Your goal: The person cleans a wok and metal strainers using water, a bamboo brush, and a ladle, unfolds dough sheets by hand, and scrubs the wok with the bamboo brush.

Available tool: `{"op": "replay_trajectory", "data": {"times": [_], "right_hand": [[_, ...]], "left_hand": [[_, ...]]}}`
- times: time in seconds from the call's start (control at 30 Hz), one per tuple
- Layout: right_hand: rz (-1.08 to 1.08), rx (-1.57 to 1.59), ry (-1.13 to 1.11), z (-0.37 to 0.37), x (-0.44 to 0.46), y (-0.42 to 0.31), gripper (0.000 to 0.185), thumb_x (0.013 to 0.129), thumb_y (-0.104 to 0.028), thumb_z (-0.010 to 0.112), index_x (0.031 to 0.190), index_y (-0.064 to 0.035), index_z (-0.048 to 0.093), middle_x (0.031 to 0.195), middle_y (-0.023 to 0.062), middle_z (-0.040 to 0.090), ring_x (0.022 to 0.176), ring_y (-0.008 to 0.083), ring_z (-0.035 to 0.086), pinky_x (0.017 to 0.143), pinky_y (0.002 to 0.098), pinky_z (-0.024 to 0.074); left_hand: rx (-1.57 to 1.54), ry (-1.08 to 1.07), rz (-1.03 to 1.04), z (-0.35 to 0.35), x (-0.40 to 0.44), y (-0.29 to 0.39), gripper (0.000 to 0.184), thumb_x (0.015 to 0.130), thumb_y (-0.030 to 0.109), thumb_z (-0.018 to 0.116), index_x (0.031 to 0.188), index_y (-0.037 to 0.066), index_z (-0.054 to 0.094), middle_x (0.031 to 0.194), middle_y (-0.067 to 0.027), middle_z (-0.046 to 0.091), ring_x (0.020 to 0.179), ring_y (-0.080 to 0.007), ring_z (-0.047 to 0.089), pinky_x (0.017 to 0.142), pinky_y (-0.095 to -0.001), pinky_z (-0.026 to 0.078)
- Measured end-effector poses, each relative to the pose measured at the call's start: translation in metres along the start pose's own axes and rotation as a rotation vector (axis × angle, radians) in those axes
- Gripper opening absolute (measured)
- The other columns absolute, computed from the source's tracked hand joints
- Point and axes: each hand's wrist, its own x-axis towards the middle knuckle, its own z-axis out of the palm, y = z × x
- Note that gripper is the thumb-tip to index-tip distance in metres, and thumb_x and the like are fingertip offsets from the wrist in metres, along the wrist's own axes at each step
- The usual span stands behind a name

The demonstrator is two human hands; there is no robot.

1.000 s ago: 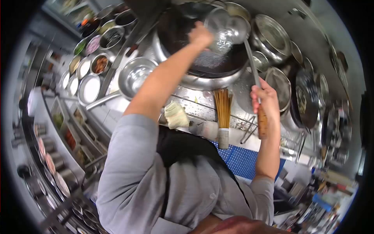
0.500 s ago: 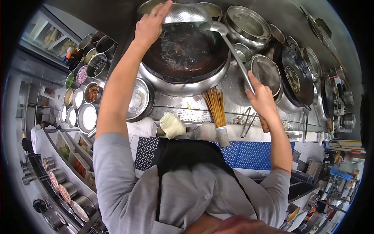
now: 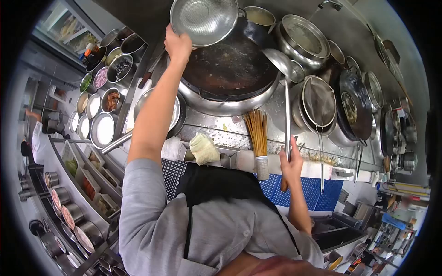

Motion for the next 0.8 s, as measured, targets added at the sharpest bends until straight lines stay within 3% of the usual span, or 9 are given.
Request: {"op": "replay_trajectory", "data": {"times": [0.07, 0.13, 0.17, 0.23, 0.47, 0.63, 0.67, 0.7, 0.8], "right_hand": [[0.014, 0.043, 0.048, 0.007, -0.032, 0.019, 0.066, 0.090, -0.002, 0.062, 0.152, -0.0032, 0.039, 0.111, 0.0113, 0.061, 0.071, 0.0085, 0.058, 0.062, 0.0267, 0.0477], [-0.042, -0.008, 0.104, 0.011, -0.055, 0.043, 0.066, 0.091, -0.001, 0.061, 0.153, -0.0049, 0.037, 0.077, 0.0011, 0.057, 0.058, 0.0055, 0.051, 0.051, 0.0239, 0.0424], [-0.051, -0.020, 0.125, 0.013, -0.065, 0.053, 0.066, 0.091, 0.000, 0.060, 0.153, -0.0054, 0.037, 0.066, -0.0024, 0.056, 0.054, 0.0045, 0.049, 0.047, 0.0229, 0.0405], [0.005, 0.010, 0.136, 0.015, -0.080, 0.072, 0.067, 0.091, 0.000, 0.060, 0.153, -0.0050, 0.037, 0.064, -0.0030, 0.054, 0.054, 0.0044, 0.048, 0.048, 0.0224, 0.0401], [0.102, -0.057, 0.121, 0.020, -0.091, 0.091, 0.066, 0.086, -0.003, 0.066, 0.148, -0.0020, 0.044, 0.067, 0.0007, 0.056, 0.055, 0.0059, 0.044, 0.050, 0.0246, 0.0388], [0.021, -0.132, 0.152, 0.010, -0.069, 0.048, 0.065, 0.085, -0.003, 0.065, 0.147, -0.0038, 0.046, 0.070, 0.0045, 0.061, 0.054, 0.0081, 0.049, 0.051, 0.0278, 0.0432], [-0.077, -0.164, 0.168, 0.006, -0.059, 0.044, 0.066, 0.085, -0.003, 0.065, 0.148, -0.0054, 0.045, 0.075, 0.0093, 0.066, 0.054, 0.0102, 0.051, 0.052, 0.0295, 0.0461], [-0.055, -0.189, 0.118, -0.002, -0.050, 0.036, 0.066, 0.086, -0.002, 0.065, 0.149, -0.0063, 0.045, 0.087, 0.0156, 0.071, 0.056, 0.0127, 0.055, 0.055, 0.0301, 0.0486], [-0.221, -0.244, 0.083, -0.018, -0.009, -0.012, 0.063, 0.086, -0.001, 0.064, 0.147, -0.0061, 0.047, 0.097, 0.0210, 0.072, 0.063, 0.0184, 0.066, 0.059, 0.0324, 0.0519]], "left_hand": [[-0.313, -0.070, -0.247, -0.004, -0.005, 0.002, 0.052, 0.082, -0.004, 0.049, 0.134, -0.003, 0.048, 0.115, -0.0260, 0.065, 0.094, -0.0391, 0.071, 0.075, -0.0458, 0.062], [-0.567, -0.131, -0.366, -0.008, -0.011, 0.007, 0.046, 0.084, -0.008, 0.048, 0.129, -0.009, 0.043, 0.112, -0.0273, 0.061, 0.078, -0.0367, 0.072, 0.054, -0.0403, 0.066], [-0.600, -0.167, -0.402, -0.011, -0.015, 0.008, 0.045, 0.084, -0.008, 0.047, 0.129, -0.010, 0.042, 0.112, -0.0274, 0.060, 0.081, -0.0376, 0.071, 0.058, -0.0422, 0.066], [-0.665, -0.241, -0.473, -0.015, -0.019, 0.010, 0.044, 0.084, -0.010, 0.046, 0.128, -0.012, 0.040, 0.113, -0.0277, 0.059, 0.087, -0.0392, 0.070, 0.066, -0.0460, 0.067], [-0.693, -0.270, -0.586, -0.012, -0.030, 0.004, 0.043, 0.086, -0.008, 0.049, 0.127, -0.012, 0.037, 0.112, -0.0267, 0.058, 0.085, -0.0381, 0.070, 0.070, -0.0475, 0.067], [-0.413, -0.190, -0.319, -0.015, -0.031, 0.014, 0.048, 0.085, -0.008, 0.049, 0.133, -0.006, 0.040, 0.117, -0.0262, 0.060, 0.097, -0.0373, 0.069, 0.076, -0.0432, 0.064], [-0.330, -0.152, -0.243, -0.015, -0.029, 0.014, 0.052, 0.085, -0.008, 0.049, 0.136, -0.004, 0.041, 0.119, -0.0265, 0.061, 0.100, -0.0375, 0.069, 0.079, -0.0422, 0.063], [-0.152, -0.096, -0.036, -0.017, -0.026, 0.014, 0.055, 0.084, -0.008, 0.050, 0.138, 0.000, 0.042, 0.123, -0.0251, 0.061, 0.103, -0.0374, 0.068, 0.082, -0.0412, 0.061], [0.223, 0.009, 0.567, -0.021, -0.011, 0.015, 0.064, 0.082, -0.007, 0.055, 0.143, 0.008, 0.045, 0.128, -0.0204, 0.062, 0.104, -0.0366, 0.067, 0.086, -0.0395, 0.057]]}}
